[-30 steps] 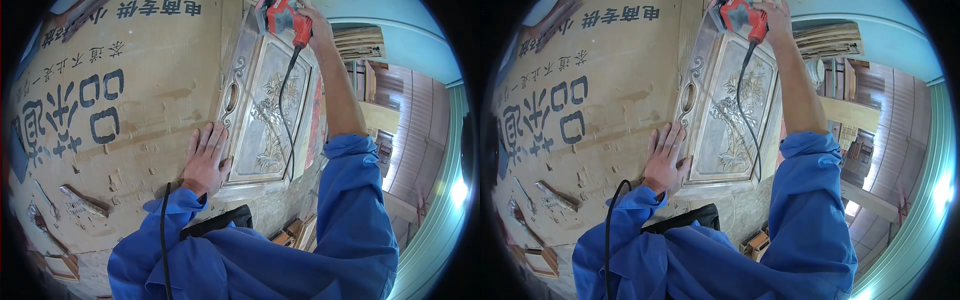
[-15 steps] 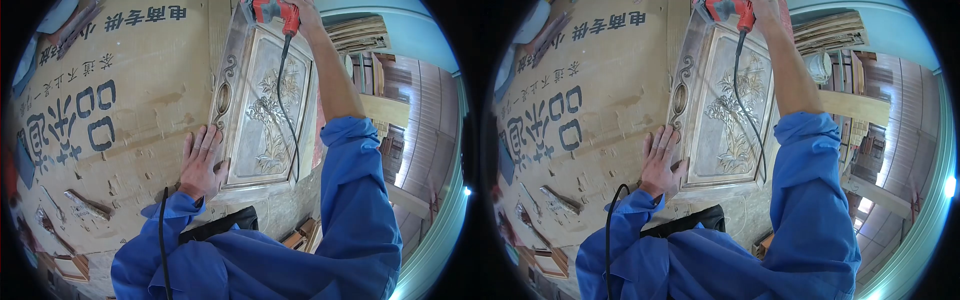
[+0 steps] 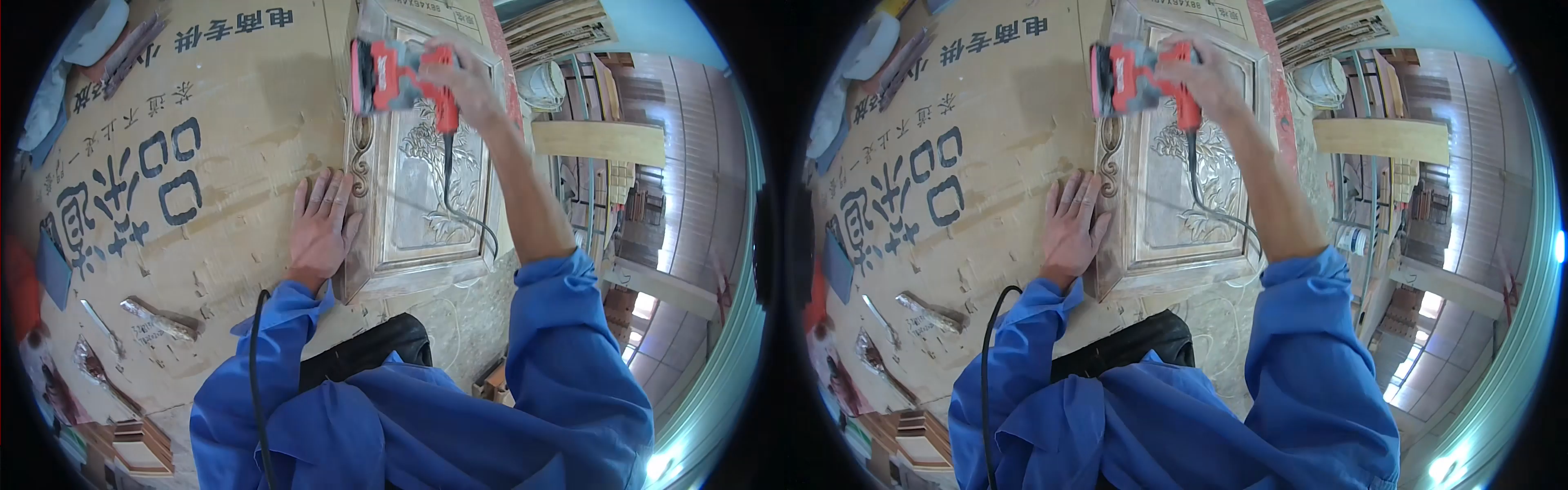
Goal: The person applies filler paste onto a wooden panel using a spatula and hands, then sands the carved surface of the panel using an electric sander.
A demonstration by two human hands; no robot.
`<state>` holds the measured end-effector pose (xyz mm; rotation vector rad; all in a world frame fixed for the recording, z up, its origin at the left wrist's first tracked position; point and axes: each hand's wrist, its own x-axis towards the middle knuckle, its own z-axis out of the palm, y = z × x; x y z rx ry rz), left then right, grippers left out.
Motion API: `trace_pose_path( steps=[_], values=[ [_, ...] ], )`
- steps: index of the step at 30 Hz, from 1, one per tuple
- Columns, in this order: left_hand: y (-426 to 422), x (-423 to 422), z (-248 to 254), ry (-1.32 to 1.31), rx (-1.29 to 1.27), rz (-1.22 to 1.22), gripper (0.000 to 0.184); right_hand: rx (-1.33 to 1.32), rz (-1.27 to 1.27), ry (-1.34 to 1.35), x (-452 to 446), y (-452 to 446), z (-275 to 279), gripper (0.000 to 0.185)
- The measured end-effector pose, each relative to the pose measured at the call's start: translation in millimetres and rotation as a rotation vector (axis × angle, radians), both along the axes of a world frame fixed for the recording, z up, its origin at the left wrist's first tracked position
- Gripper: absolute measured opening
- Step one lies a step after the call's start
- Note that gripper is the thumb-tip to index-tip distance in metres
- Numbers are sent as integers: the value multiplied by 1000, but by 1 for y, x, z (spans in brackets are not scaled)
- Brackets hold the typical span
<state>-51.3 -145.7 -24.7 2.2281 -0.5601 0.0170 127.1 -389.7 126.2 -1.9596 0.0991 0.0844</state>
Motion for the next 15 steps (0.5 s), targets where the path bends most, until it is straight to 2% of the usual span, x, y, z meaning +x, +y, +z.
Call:
trace_pose_path(
  steps=[4,10,15],
  values=[
    [21,7,10,-40,92,-116,64,-79,-12,-7,-72,19,-2,34],
    [26,6,-7,-152,144,-153,64,-125,-60,74,-184,54,13,36],
    [22,11,-8,-222,281,-195,67,-196,-32,100,-246,71,17,38]
  ],
)
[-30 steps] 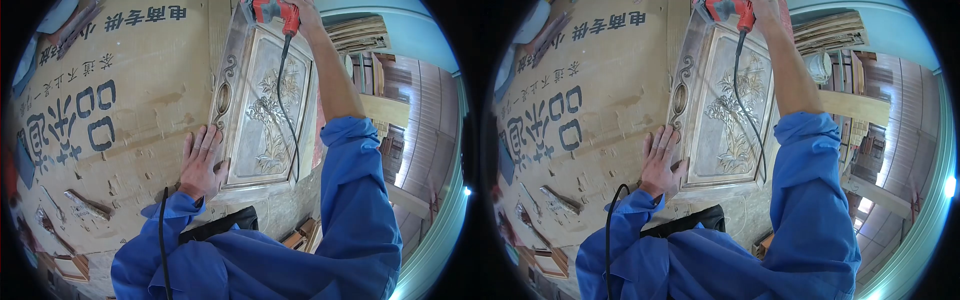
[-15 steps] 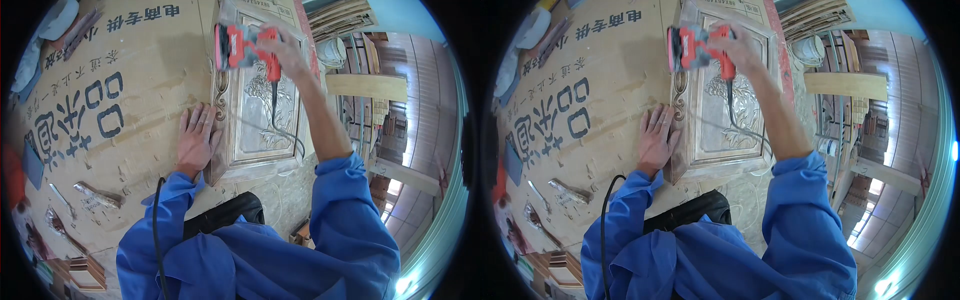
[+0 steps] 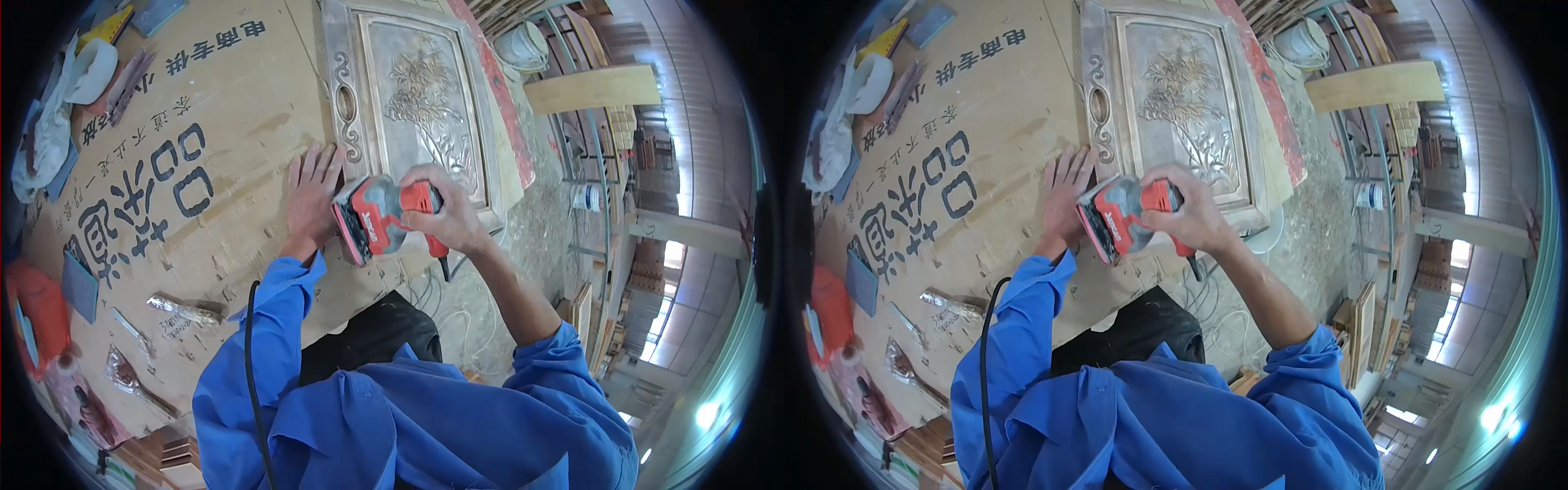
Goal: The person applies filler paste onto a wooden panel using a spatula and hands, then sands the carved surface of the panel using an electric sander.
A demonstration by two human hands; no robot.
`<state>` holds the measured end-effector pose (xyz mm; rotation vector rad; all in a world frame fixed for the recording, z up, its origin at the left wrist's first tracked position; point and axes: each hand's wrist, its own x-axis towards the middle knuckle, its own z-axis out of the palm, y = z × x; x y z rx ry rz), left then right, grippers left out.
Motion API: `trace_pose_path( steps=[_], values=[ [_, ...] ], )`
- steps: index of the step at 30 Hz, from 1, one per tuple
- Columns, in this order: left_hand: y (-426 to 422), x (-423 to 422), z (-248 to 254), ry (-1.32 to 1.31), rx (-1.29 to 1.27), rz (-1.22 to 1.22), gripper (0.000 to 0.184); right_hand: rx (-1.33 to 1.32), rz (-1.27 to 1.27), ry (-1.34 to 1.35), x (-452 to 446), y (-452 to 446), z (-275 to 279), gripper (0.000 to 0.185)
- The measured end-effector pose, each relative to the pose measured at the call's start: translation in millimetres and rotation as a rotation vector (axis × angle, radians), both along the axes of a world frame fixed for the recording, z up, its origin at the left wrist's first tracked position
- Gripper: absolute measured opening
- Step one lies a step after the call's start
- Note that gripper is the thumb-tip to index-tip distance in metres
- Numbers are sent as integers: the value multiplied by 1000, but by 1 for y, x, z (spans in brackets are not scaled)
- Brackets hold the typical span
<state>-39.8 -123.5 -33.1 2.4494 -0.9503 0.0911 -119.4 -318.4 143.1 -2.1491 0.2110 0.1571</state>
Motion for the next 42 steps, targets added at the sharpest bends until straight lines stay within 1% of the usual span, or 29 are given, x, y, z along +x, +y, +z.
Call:
trace_pose_path(
  steps=[4,7,9,10,14,15,19,24,31,40,42],
  values=[
    [0,-2,4,108,-86,55,67,134,-51,82,-49,8,-4,39],
    [4,-2,11,158,-28,36,65,121,-8,132,-72,6,13,41],
    [6,-1,8,120,-24,30,67,-107,129,206,-81,-1,28,41],
    [7,1,8,132,-14,39,67,-98,140,218,-79,-6,33,41],
    [5,-2,7,66,1,47,70,-393,562,155,-64,-30,45,36],
    [3,-3,7,78,5,55,70,-386,572,164,-56,-33,45,36],
    [-1,-5,10,18,37,91,75,-457,840,134,-23,-30,35,31],
    [-2,-6,10,9,49,99,80,-411,972,79,-13,-27,27,28],
    [-2,-4,9,3,85,111,82,-393,949,133,-10,-40,21,32],
    [-4,-7,10,-12,105,94,80,-464,867,289,-34,-142,34,28],
    [-5,-6,11,-8,105,98,80,-503,819,366,-39,-165,39,28]
  ],
)
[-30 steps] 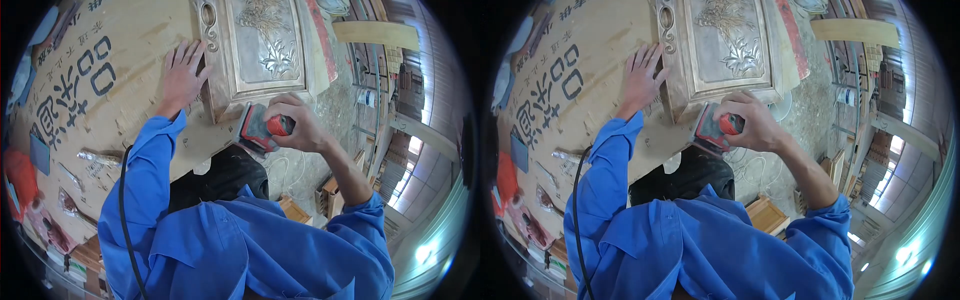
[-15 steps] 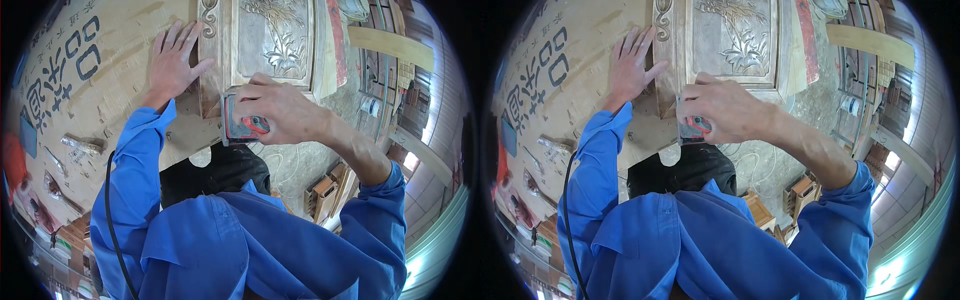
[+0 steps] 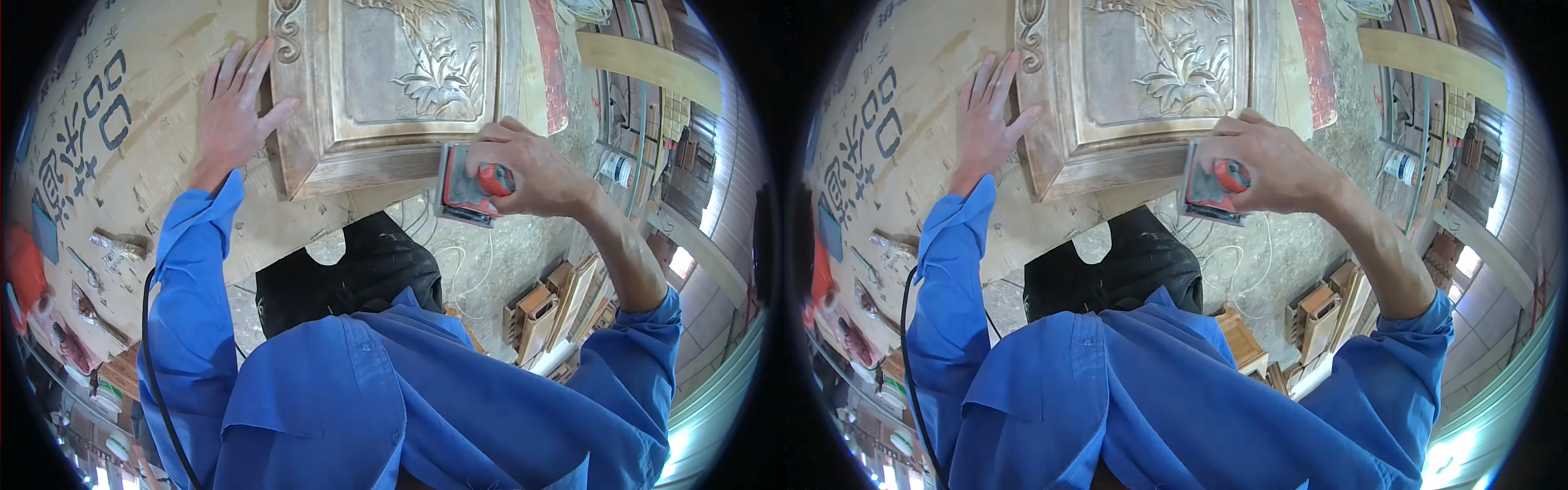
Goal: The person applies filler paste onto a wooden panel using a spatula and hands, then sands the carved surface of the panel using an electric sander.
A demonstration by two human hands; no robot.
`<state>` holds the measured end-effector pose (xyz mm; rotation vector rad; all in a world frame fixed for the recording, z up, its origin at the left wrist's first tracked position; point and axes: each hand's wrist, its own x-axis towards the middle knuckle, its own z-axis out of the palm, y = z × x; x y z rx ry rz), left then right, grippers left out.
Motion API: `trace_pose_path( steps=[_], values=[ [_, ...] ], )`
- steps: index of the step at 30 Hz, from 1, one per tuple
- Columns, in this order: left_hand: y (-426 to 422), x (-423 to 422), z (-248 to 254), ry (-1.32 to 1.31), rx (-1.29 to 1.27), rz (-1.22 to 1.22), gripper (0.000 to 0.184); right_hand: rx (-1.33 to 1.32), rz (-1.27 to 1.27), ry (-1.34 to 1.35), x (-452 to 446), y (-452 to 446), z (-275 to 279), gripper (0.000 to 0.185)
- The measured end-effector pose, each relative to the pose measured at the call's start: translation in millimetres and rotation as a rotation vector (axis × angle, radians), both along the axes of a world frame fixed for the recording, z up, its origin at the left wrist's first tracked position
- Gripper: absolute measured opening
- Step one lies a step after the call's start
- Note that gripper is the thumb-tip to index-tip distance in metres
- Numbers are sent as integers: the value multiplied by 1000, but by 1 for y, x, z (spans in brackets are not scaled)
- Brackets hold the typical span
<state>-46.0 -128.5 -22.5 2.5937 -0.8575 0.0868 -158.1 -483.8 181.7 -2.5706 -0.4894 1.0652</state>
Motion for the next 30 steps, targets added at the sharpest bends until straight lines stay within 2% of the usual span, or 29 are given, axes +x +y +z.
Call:
trace_pose_path(
  steps=[3,7,12,19,23,28,30],
  values=[
    [-1,1,-3,4,-2,6,79,-70,-50,40,-7,-30,4,28],
    [1,2,-6,-31,-6,-17,79,-195,-171,87,-16,-63,6,38],
    [0,2,-10,-33,21,11,79,-323,-320,81,-42,-71,15,41],
    [-15,-16,-12,9,-86,50,80,-256,-496,12,-124,-60,25,40],
    [-13,-58,-12,75,-196,82,83,-228,-593,-68,-174,-41,20,42],
    [-1,-106,-9,93,-220,46,87,-245,-818,-166,-221,-34,32,43],
    [1,-117,-4,90,-172,41,88,-302,-1002,-202,-220,-26,43,42]
  ],
)
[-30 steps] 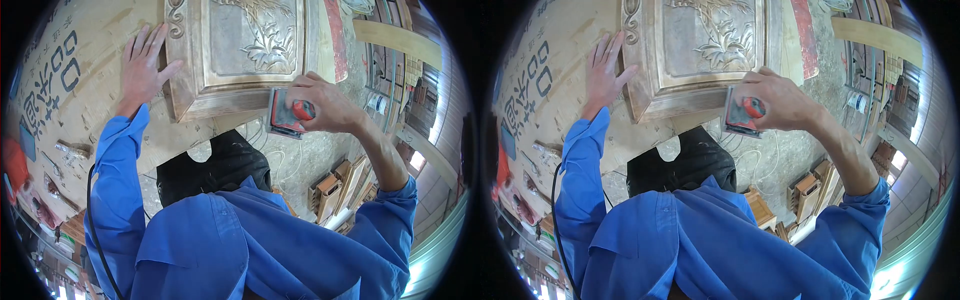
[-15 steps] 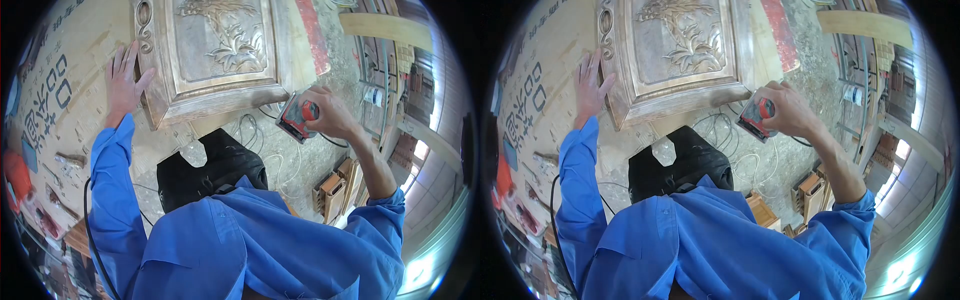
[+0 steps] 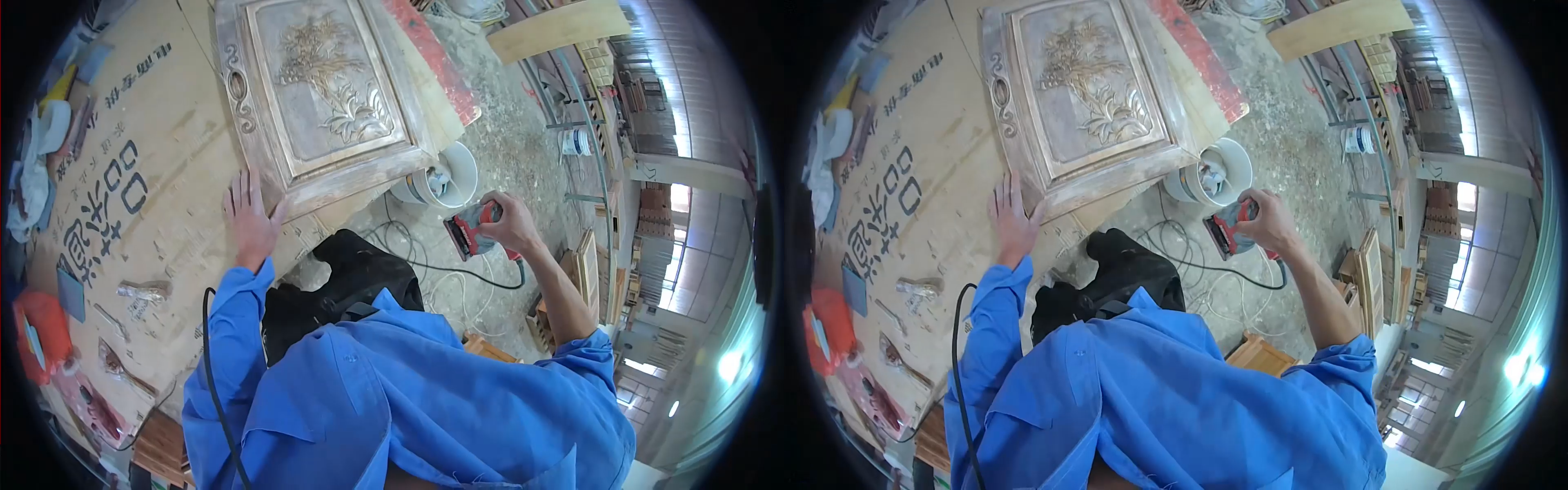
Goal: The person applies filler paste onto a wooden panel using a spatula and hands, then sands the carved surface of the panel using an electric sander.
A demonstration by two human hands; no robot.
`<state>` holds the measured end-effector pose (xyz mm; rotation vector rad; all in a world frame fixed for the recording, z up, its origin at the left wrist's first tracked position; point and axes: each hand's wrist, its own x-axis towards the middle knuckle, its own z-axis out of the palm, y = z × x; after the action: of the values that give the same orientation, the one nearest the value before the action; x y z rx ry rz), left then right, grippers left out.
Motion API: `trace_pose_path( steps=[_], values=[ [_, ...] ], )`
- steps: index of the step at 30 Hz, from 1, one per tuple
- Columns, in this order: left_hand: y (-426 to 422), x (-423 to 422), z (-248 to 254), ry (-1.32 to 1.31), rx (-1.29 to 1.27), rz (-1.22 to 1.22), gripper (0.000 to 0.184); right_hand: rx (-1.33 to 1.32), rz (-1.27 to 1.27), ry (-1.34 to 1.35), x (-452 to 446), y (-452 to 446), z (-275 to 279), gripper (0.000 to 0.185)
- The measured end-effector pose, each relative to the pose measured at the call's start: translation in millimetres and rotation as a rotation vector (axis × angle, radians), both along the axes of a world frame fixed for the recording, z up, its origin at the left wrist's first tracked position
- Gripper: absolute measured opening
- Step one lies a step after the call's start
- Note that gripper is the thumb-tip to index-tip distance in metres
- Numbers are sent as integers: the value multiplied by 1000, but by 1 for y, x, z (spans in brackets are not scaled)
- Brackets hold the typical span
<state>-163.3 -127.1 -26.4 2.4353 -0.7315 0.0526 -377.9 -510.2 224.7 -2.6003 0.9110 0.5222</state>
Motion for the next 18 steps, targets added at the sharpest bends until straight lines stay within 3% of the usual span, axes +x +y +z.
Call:
trace_pose_path(
  steps=[2,9,18],
  values=[
    [-6,3,7,5,58,-10,88,-41,-191,-29,4,2,3,41],
    [-32,15,5,-69,108,50,87,-298,96,-134,103,-9,-38,35],
    [-46,20,6,-39,11,168,84,-380,248,-94,173,-5,-58,34]
  ],
)
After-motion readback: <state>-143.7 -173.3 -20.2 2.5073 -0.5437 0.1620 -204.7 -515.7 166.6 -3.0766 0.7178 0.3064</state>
